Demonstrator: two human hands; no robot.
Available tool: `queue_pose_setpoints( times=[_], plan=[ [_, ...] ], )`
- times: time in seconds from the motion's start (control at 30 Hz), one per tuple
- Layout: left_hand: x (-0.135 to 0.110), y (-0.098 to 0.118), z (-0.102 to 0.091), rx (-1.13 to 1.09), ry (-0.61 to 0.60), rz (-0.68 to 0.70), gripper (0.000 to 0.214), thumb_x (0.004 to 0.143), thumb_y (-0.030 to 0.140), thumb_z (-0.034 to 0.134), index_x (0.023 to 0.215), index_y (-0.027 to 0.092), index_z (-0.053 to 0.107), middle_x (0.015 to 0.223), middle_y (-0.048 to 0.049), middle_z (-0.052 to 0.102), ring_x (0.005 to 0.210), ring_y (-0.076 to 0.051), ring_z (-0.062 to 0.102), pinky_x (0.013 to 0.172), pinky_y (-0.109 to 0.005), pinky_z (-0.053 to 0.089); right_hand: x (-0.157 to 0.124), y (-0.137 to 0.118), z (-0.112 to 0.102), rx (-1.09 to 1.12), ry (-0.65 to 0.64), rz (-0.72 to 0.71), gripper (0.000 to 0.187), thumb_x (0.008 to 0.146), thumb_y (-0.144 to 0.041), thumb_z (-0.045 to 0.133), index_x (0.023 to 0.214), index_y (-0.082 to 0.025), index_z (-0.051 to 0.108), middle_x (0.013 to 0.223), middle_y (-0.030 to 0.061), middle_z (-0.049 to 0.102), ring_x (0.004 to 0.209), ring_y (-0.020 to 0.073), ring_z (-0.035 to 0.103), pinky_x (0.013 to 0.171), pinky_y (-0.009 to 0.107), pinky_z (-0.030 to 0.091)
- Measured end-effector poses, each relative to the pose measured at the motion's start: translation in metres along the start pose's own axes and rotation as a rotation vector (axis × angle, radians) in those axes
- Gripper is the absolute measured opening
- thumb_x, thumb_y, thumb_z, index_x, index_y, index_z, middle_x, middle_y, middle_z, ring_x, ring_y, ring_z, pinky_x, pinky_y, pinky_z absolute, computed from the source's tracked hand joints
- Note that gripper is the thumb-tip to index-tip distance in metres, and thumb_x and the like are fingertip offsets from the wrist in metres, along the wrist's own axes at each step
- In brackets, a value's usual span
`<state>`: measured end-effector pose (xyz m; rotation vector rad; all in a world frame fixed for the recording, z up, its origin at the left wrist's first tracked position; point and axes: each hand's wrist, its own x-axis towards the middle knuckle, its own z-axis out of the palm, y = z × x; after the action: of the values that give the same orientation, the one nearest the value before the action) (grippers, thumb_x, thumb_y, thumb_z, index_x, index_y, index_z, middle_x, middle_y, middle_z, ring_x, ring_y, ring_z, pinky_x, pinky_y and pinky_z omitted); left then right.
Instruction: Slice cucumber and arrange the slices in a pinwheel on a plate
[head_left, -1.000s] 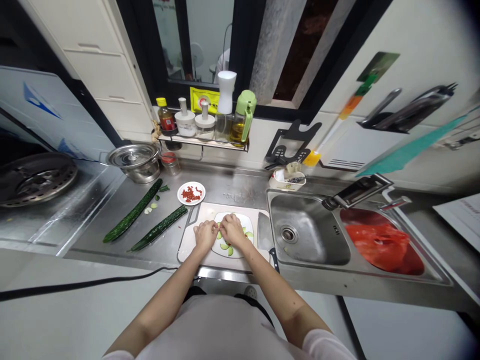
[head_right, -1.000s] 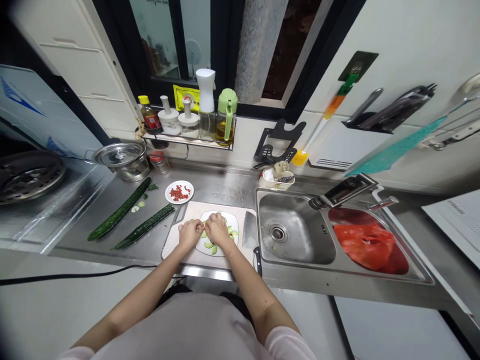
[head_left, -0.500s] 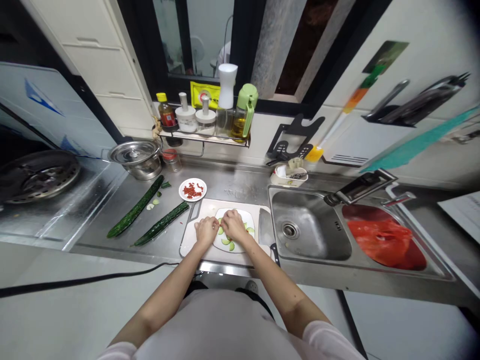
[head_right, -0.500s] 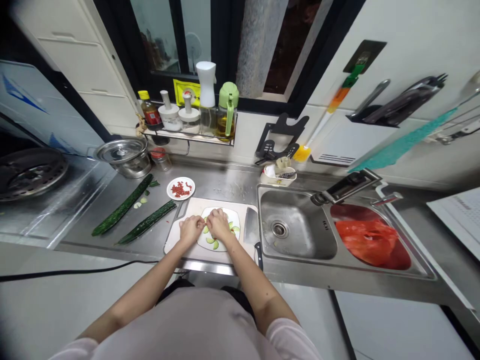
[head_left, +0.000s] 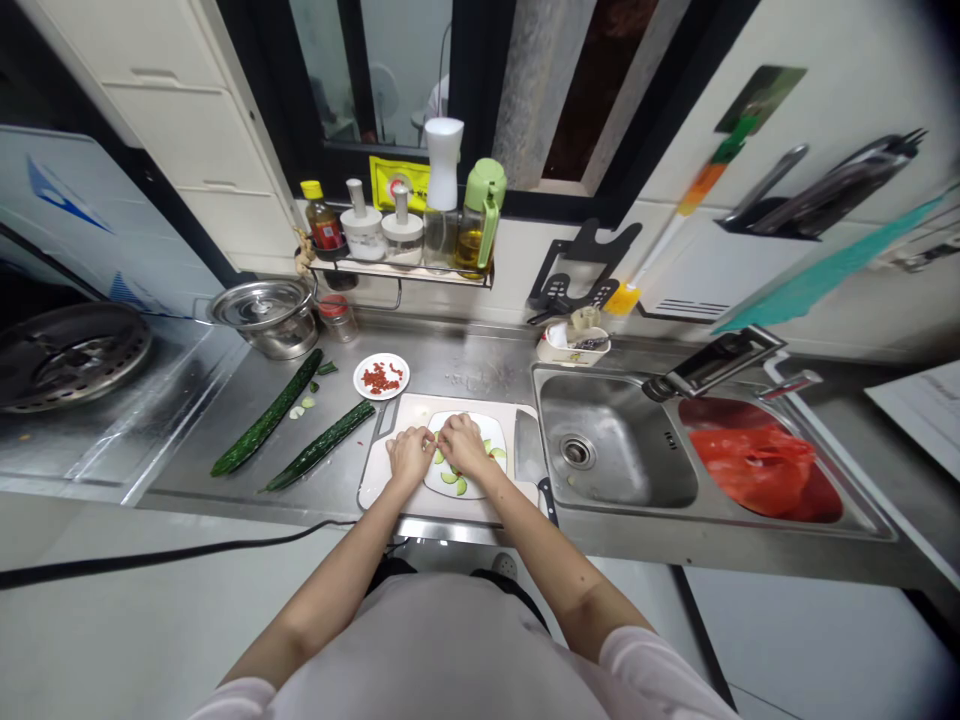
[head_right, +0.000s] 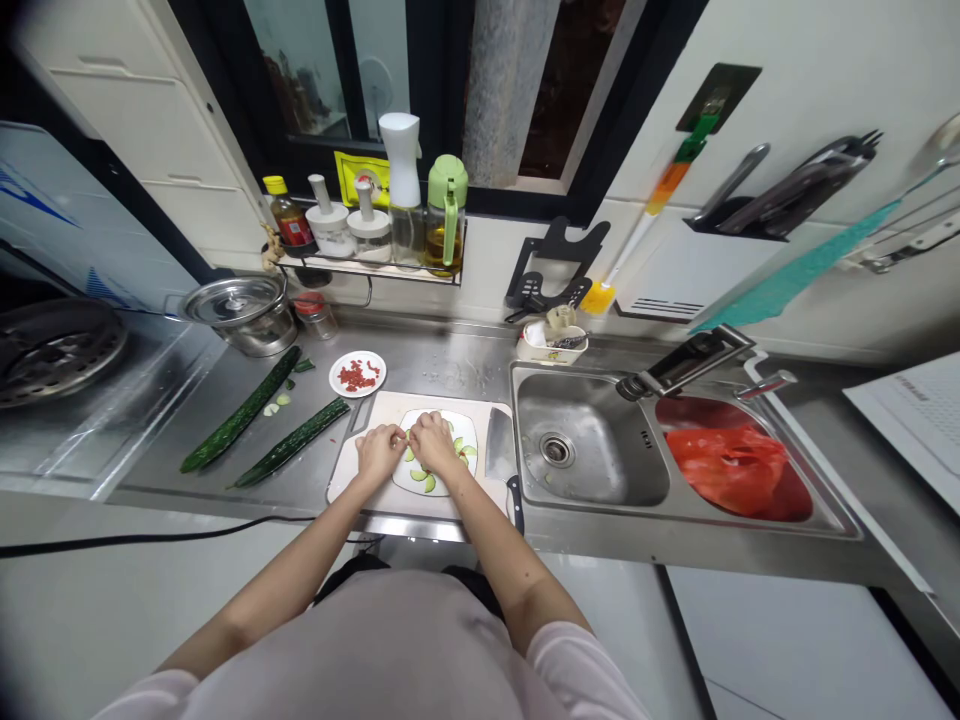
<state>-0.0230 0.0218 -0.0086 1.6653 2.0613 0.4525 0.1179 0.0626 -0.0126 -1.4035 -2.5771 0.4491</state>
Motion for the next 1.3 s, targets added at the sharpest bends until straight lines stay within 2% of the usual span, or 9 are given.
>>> queue_pose_setpoints(
  times=[0.2,0.37,0.53,0.67,0.73,0.87,0.97,1.13,1.3],
  plan=[
    [-0.001,-0.001,0.000,-0.013,0.016,-0.005,0.014,0.085,0.029,0.055,0.090,0.023,0.066,0.093,-0.0046,0.067,0.098,-0.024,0.058,0.084,-0.036,0.031,0.001,-0.001,-0.004,0.049,0.017,0.021,0.015,0.088,-0.024,0.053,0.089,-0.019,0.068,0.104,0.0077,0.056,0.101,0.0219,0.040,0.084,0.033,0.033],
    [-0.007,-0.010,-0.002,-0.093,0.046,-0.064,0.015,0.085,0.031,0.055,0.094,0.024,0.066,0.093,-0.0031,0.067,0.096,-0.022,0.059,0.084,-0.035,0.034,-0.006,0.011,-0.023,0.170,0.143,0.101,0.015,0.087,-0.023,0.053,0.087,-0.020,0.067,0.103,0.0070,0.057,0.103,0.0223,0.040,0.088,0.033,0.034],
    [-0.015,-0.023,-0.006,-0.213,0.054,-0.118,0.026,0.084,0.032,0.057,0.108,0.023,0.061,0.090,-0.0022,0.068,0.090,-0.019,0.062,0.080,-0.029,0.039,-0.033,0.037,-0.049,0.277,0.335,0.213,0.017,0.086,-0.025,0.051,0.091,-0.020,0.066,0.098,0.0070,0.060,0.100,0.0224,0.046,0.092,0.034,0.037],
    [-0.019,-0.032,-0.007,-0.240,-0.010,-0.157,0.035,0.084,0.033,0.056,0.116,0.022,0.058,0.088,-0.0012,0.068,0.082,-0.018,0.063,0.072,-0.027,0.040,-0.064,0.054,-0.056,0.325,0.369,0.344,0.023,0.086,-0.025,0.046,0.095,-0.018,0.065,0.093,0.0074,0.064,0.087,0.0198,0.055,0.082,0.031,0.042],
    [-0.021,-0.035,-0.006,-0.234,-0.056,-0.170,0.035,0.084,0.034,0.056,0.116,0.022,0.058,0.085,-0.0009,0.068,0.079,-0.018,0.063,0.071,-0.027,0.041,-0.079,0.059,-0.053,0.344,0.320,0.462,0.024,0.085,-0.025,0.046,0.096,-0.017,0.065,0.086,0.0058,0.065,0.079,0.0180,0.057,0.073,0.027,0.042],
    [-0.024,-0.038,-0.001,-0.252,-0.158,-0.173,0.032,0.082,0.031,0.057,0.112,0.020,0.061,0.081,-0.0010,0.069,0.079,-0.017,0.064,0.070,-0.025,0.042,-0.105,0.059,-0.035,0.353,0.106,0.698,0.022,0.081,-0.028,0.055,0.096,-0.016,0.065,0.070,0.0017,0.063,0.068,0.0162,0.058,0.064,0.024,0.038],
    [-0.026,-0.037,0.004,-0.308,-0.218,-0.170,0.029,0.081,0.026,0.058,0.108,0.018,0.062,0.076,-0.0004,0.067,0.075,-0.016,0.064,0.069,-0.024,0.042,-0.115,0.053,-0.019,0.462,0.052,0.777,0.022,0.078,-0.027,0.058,0.097,-0.017,0.062,0.064,-0.0016,0.061,0.062,0.0137,0.058,0.059,0.022,0.038],
    [-0.027,-0.036,0.011,-0.431,-0.239,-0.195,0.028,0.076,0.019,0.061,0.104,0.017,0.062,0.069,0.0025,0.064,0.064,-0.013,0.061,0.065,-0.023,0.042,-0.114,0.038,-0.001,0.846,0.103,0.913,0.023,0.074,-0.021,0.057,0.096,-0.020,0.052,0.054,-0.0089,0.053,0.043,0.0111,0.054,0.043,0.020,0.038],
    [-0.029,-0.035,0.011,-0.536,-0.237,-0.208,0.028,0.073,0.018,0.062,0.101,0.017,0.061,0.063,0.0043,0.061,0.057,-0.012,0.057,0.061,-0.023,0.042,-0.110,0.030,0.001,1.038,0.235,0.969,0.025,0.065,-0.015,0.057,0.087,-0.022,0.048,0.056,-0.0088,0.052,0.044,0.0127,0.058,0.037,0.020,0.043]
  ],
)
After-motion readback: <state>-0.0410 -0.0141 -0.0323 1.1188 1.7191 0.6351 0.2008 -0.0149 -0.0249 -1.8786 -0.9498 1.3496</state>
